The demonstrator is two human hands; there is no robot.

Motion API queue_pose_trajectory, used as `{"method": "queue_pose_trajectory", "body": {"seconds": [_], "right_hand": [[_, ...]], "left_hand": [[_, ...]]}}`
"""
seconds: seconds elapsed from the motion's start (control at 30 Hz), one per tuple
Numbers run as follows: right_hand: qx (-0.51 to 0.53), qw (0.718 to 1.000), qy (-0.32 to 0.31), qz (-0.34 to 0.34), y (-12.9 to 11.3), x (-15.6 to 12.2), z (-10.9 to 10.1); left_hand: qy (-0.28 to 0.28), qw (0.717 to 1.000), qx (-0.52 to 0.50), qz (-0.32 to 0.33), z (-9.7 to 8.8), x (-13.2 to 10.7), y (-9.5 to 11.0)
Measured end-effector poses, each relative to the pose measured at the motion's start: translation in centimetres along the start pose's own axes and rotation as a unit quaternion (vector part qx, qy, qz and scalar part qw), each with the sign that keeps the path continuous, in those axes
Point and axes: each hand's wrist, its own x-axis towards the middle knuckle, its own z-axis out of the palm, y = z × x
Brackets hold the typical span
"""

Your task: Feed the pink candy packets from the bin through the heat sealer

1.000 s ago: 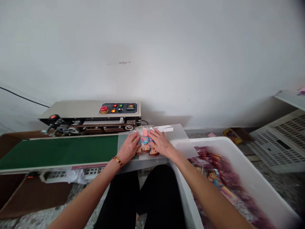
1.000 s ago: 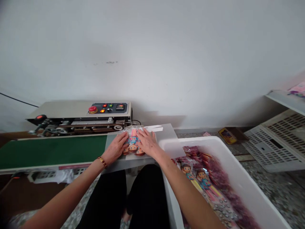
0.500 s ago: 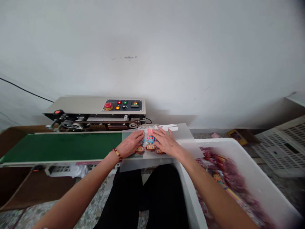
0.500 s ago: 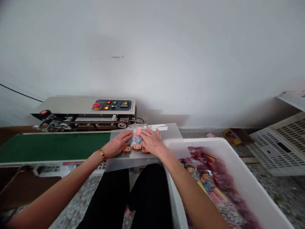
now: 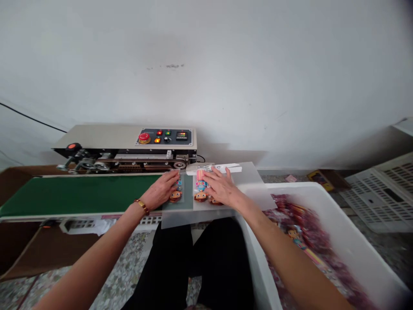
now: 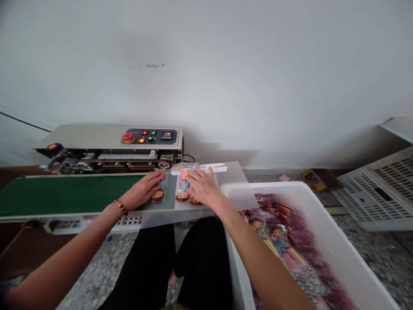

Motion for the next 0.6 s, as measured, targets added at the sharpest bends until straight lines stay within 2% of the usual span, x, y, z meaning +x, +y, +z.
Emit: {"method": "queue_pose_trajectory", "body": {"seconds": [0.1,0.2,0.27,0.33,0.43,0.5,0.6], "right_hand": [[-0.002,1.0,-0.009,-0.021,-1.0,1.5,0.2],[0.001,1.0,-0.009,-0.029,-1.9,2.5,0.5],[0.0,1.0,0.003,-0.027,-2.0,2.4,0.6],[-0.011,0.999,0.022,-0.021,-1.6,1.7,0.6],[-0.034,0.999,0.042,0.003,-0.3,0.1,0.5],[-0.04,0.998,0.04,0.011,0.3,-0.6,0.4],[-0.039,0.999,0.037,-0.005,0.3,-0.4,0.6]], "left_hand": [[-0.005,0.998,0.041,-0.04,-2.0,-1.4,-1.7],[0.039,0.993,0.091,-0.064,-2.3,-0.8,-0.4],[0.049,0.995,0.076,-0.042,-1.1,0.6,1.9],[0.027,0.999,0.045,-0.014,0.9,2.2,4.4],[0.009,1.0,0.023,-0.018,3.2,3.3,6.2],[0.01,0.999,0.016,-0.027,3.5,2.9,5.7],[0.012,1.0,0.008,-0.026,2.0,1.1,3.0]]}}
